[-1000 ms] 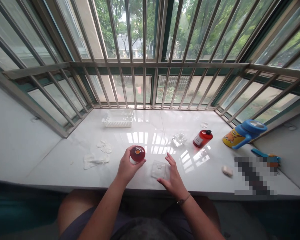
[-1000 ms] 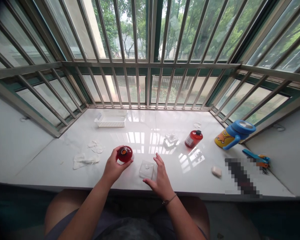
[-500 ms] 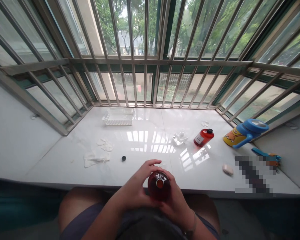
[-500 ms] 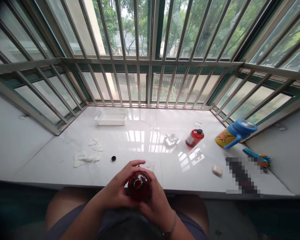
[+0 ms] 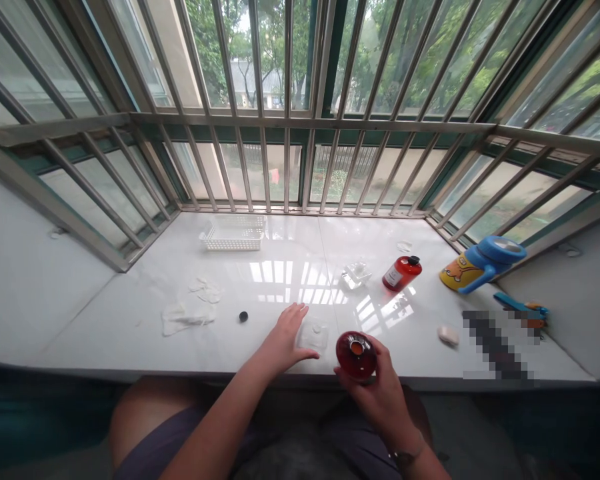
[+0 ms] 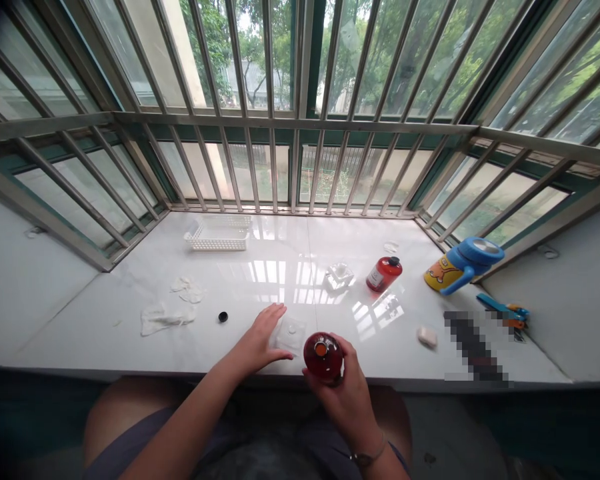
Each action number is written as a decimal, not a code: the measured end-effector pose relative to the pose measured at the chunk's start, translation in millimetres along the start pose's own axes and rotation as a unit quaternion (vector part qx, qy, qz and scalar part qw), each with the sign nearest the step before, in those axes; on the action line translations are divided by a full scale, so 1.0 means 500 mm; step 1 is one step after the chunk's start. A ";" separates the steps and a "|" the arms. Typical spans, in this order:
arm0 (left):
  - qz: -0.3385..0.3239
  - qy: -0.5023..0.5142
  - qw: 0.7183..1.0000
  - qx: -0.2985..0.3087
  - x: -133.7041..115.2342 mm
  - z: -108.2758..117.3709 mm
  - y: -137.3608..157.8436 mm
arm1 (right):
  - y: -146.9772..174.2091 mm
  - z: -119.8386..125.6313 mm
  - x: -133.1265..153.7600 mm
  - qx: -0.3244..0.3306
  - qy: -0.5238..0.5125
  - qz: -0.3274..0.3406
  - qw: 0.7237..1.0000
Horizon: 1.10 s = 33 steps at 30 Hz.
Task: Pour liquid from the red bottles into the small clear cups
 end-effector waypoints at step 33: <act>0.044 0.083 0.995 -0.019 -0.057 0.081 0.094 | -0.074 -0.050 0.078 0.128 0.203 0.250 0.938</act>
Point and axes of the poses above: each hand's wrist, its own y-axis away from the middle knuckle, its own z-axis out of the back of the hand, x = y × z, the point moved 9 cm from there along -y, towards the middle knuckle, and after that the axes turned 14 degrees about -y, right-handed, at the moved point
